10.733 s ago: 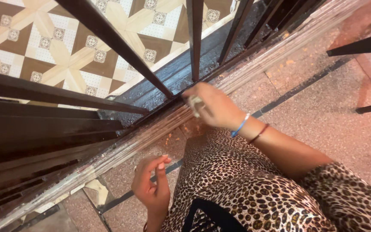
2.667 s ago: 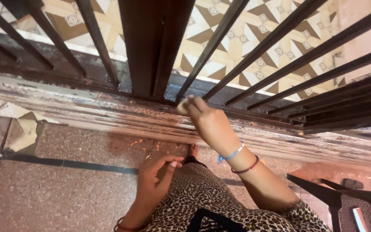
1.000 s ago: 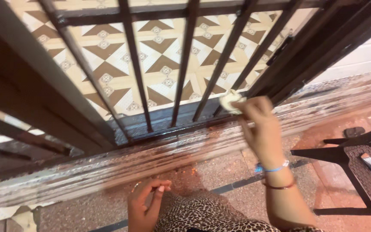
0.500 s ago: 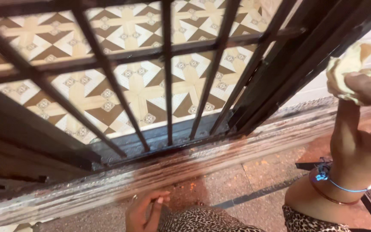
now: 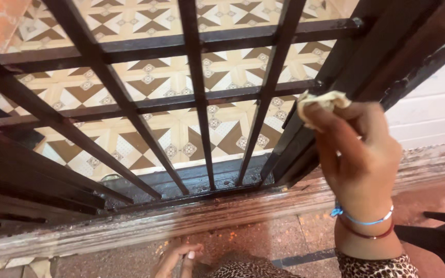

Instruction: The person wipes the horizontal and vertical bars of a metal gate with a cloth and then manipulates the bars by hand.

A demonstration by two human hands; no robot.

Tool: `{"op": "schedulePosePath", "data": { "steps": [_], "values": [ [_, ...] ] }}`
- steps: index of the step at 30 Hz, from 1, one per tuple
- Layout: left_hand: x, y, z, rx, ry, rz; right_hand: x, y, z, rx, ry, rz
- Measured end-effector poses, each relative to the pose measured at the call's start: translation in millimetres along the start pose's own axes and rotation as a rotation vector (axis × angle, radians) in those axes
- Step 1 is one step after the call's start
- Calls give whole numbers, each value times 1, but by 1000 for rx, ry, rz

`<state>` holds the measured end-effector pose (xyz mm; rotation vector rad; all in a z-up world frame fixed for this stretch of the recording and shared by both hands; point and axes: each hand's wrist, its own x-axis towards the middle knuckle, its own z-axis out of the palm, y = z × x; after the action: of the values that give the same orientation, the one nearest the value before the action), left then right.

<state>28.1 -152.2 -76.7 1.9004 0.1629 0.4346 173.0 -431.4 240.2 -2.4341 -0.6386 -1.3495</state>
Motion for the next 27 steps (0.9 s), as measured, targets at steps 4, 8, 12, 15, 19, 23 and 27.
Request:
{"op": "schedulePosePath", "data": {
  "steps": [4, 8, 12, 15, 19, 23, 27],
  "values": [
    [-4, -2, 9, 34, -128, -159, -5, 5, 4, 48, -136, 20],
    [-11, 2, 21, 25, -150, -45, -16, 4, 12, 81, -224, -18],
    [-18, 14, 45, -103, -43, -183, -40, 7, 24, 130, -313, -27],
    [-18, 27, 50, -165, -58, -143, -68, 13, 41, 194, -414, 15],
    [-14, 53, 45, -104, -143, -64, -116, 20, 71, 244, -553, 109],
    [-10, 75, 49, -89, -179, -96, -159, 20, 94, 410, -732, 116],
    [-1, 93, 55, -138, -211, -252, -187, 0, 81, 759, -894, 275]
  ]
}}
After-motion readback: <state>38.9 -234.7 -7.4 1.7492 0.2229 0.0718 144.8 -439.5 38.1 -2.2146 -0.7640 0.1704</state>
